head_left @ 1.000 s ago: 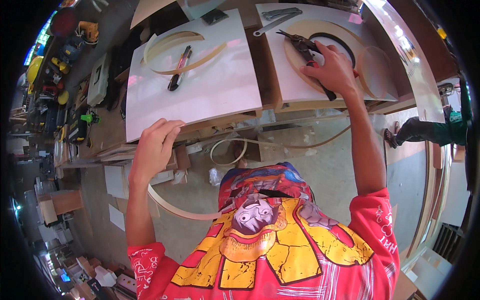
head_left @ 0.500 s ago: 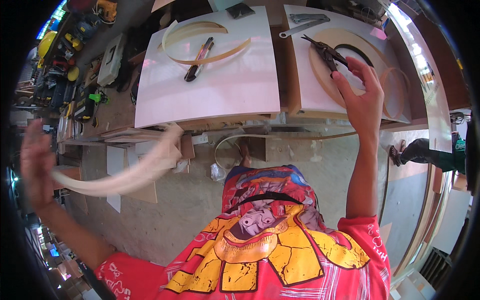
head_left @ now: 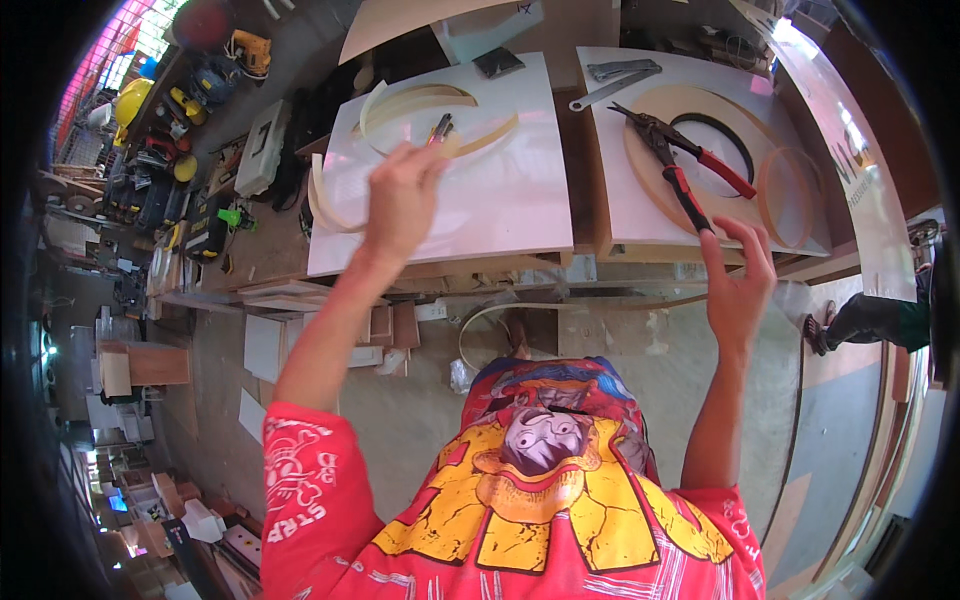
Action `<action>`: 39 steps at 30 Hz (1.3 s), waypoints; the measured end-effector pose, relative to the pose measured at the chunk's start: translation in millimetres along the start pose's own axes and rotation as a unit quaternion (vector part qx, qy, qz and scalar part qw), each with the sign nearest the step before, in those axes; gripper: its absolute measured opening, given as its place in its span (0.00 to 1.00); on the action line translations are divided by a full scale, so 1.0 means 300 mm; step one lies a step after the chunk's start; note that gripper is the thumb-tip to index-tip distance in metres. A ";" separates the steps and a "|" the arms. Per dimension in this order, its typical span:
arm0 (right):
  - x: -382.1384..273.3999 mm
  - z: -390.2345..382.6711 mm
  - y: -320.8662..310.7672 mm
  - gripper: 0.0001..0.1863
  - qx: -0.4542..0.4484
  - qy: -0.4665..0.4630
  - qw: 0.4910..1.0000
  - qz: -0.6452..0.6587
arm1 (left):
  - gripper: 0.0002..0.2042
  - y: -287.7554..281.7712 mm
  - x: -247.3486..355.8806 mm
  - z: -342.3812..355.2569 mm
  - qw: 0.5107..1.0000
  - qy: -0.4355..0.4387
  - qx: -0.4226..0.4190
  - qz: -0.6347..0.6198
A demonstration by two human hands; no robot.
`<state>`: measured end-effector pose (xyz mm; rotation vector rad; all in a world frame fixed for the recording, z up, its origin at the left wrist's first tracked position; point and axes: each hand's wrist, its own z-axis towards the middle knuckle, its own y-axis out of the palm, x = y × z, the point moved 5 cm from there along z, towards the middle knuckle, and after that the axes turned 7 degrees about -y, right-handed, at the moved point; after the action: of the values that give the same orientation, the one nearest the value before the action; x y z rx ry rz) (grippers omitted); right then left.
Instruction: The person uses pliers to cut a long strip of thin wood veneer into smaller curved pieces on a workbench. They repeatedly pick up the strip, bend it, and cut sections off, placing the cut pieces on the table.
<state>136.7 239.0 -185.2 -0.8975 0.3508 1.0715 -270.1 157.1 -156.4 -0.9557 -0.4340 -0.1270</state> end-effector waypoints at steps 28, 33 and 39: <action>1.595 -0.919 0.295 0.26 -0.062 0.585 0.775 0.229 | 0.19 -0.481 -0.681 -1.354 0.809 -0.482 -0.200 0.271; 1.417 -0.867 0.383 0.24 -0.065 0.520 0.806 0.275 | 0.16 0.195 -0.242 -1.361 0.848 -0.418 -0.313 0.088; 1.439 -0.803 0.462 0.42 -0.410 -0.022 0.867 -0.283 | 0.17 0.507 -0.010 -1.219 0.804 -0.403 -0.437 0.030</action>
<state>256.9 338.6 -674.2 -1.6033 -0.4459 0.6586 -117.7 -52.3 -456.0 -1.9472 -1.1913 0.1772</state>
